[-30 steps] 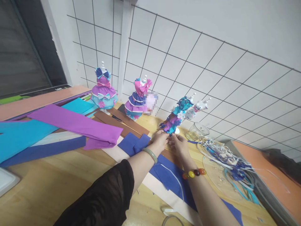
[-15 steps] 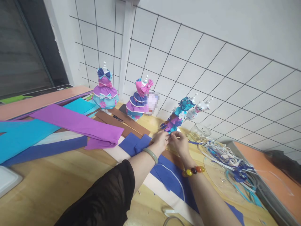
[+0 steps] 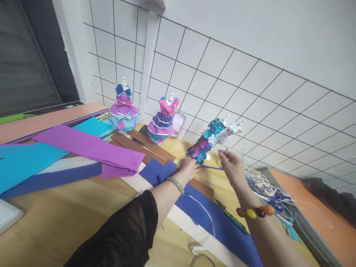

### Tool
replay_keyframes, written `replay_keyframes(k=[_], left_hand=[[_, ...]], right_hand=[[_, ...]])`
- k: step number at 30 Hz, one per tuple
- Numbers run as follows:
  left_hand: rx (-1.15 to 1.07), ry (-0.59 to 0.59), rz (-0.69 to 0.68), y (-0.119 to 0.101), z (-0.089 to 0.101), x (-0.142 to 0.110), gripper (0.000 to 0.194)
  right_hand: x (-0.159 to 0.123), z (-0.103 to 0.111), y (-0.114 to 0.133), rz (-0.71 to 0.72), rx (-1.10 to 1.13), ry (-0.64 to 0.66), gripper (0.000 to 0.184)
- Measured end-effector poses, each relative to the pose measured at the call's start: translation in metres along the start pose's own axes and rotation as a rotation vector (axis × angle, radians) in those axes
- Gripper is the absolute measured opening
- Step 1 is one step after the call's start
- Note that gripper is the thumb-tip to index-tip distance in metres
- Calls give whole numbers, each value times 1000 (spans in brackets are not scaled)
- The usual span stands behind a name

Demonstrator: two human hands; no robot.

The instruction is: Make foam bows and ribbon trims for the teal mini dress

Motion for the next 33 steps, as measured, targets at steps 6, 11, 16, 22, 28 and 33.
replay_keyframes(k=[6, 11, 16, 22, 28, 33], left_hand=[[44, -46, 46, 4, 3, 0, 22], [36, -57, 64, 4, 3, 1, 21], [-7, -49, 78, 5, 3, 3, 20], [-76, -51, 90, 5, 3, 3, 18], [-113, -52, 94, 6, 5, 1, 20], [-138, -32, 84, 5, 3, 1, 21]], right_hand=[[36, 2, 112, 329, -282, 32, 36], [81, -13, 140, 354, -631, 91, 37], [101, -25, 129, 172, -802, 232, 32], [111, -25, 130, 226, -951, 221, 28], [128, -20, 125, 134, -976, 217, 23], [136, -19, 125, 83, -971, 212, 20]])
Point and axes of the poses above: each hand's wrist, its own x-axis towards the middle knuckle, its own z-axis out of the back of the hand, y = z × x, the point moved 9 cm from there along x, towards the middle knuckle, and after that the axes turned 14 degrees about x, right-handed, at the moved point
